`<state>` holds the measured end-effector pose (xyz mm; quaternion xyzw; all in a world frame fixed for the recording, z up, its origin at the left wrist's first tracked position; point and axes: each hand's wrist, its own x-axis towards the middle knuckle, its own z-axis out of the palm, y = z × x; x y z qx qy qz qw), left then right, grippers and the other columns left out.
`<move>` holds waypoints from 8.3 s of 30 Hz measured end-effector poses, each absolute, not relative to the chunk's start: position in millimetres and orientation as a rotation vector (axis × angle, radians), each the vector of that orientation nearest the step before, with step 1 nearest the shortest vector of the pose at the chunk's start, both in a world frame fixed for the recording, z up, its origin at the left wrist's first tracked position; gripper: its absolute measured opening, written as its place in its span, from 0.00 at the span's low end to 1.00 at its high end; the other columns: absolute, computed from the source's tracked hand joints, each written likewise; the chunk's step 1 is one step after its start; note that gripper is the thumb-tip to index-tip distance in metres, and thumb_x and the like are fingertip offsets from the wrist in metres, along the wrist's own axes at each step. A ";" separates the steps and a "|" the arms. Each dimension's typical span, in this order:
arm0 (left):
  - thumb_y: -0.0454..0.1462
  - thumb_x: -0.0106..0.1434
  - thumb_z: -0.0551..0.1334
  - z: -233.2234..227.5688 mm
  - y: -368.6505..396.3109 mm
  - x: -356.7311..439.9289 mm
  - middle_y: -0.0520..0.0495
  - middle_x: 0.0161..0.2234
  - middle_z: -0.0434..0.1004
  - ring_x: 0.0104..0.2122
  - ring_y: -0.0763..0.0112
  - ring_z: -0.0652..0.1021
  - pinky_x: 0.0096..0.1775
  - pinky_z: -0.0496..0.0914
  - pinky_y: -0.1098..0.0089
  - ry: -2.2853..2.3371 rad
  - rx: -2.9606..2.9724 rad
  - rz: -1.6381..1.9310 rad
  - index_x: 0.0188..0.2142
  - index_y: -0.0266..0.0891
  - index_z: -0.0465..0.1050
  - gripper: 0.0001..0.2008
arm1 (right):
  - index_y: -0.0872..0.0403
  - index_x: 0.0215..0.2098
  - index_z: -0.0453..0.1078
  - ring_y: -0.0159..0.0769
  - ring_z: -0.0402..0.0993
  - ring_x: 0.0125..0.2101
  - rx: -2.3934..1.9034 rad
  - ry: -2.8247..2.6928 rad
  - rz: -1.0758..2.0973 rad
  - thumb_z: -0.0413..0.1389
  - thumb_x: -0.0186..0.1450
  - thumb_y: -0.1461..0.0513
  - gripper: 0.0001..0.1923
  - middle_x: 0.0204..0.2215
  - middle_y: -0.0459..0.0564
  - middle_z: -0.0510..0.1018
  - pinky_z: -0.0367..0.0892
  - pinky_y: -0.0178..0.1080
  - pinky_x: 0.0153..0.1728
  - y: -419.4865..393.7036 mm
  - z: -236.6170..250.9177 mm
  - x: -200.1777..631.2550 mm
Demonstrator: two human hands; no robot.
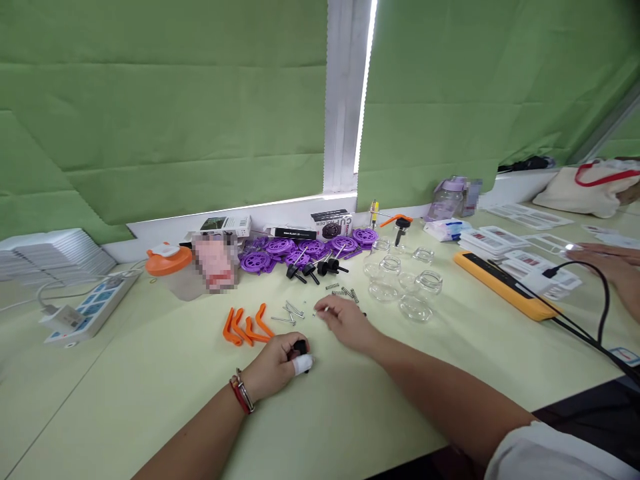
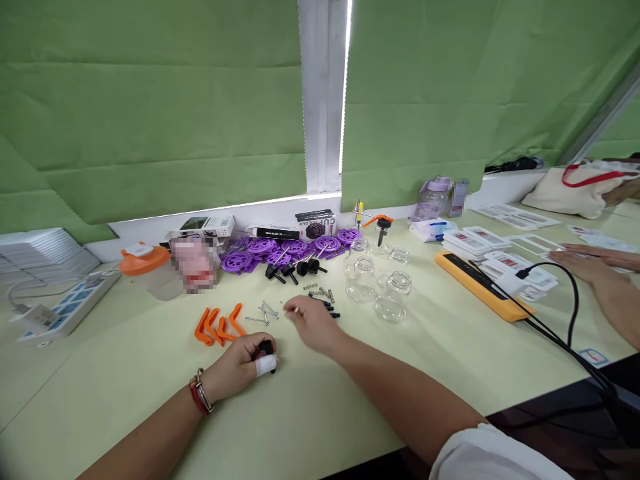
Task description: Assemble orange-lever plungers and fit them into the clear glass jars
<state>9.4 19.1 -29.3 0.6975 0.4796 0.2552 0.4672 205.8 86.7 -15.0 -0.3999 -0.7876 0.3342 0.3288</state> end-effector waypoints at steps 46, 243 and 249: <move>0.42 0.59 0.60 -32.5 21.1 13.5 0.54 0.25 0.62 0.25 0.76 0.61 0.29 0.59 0.73 1.027 1.724 0.702 0.32 0.35 0.66 0.10 | 0.49 0.57 0.62 0.32 0.66 0.34 -0.657 -2.216 0.880 0.45 0.62 0.71 0.26 0.38 0.50 0.65 0.65 0.36 0.37 53.6 -34.3 182.5; 0.37 0.61 0.53 -13.1 7.2 18.9 0.51 0.26 0.67 0.26 0.72 0.67 0.29 0.62 0.72 1.356 2.083 0.645 0.30 0.38 0.67 0.08 | 0.53 0.35 0.70 0.32 0.70 0.35 -0.549 -2.313 0.799 0.50 0.64 0.66 0.08 0.34 0.49 0.73 0.65 0.35 0.39 72.2 -9.0 203.6; 0.39 0.61 0.53 -15.0 8.1 18.6 0.52 0.25 0.65 0.25 0.73 0.65 0.29 0.61 0.73 1.353 2.063 0.673 0.30 0.37 0.67 0.09 | 0.54 0.36 0.71 0.31 0.70 0.35 -0.510 -2.372 0.788 0.49 0.65 0.67 0.09 0.35 0.49 0.72 0.66 0.34 0.39 68.9 -9.6 199.0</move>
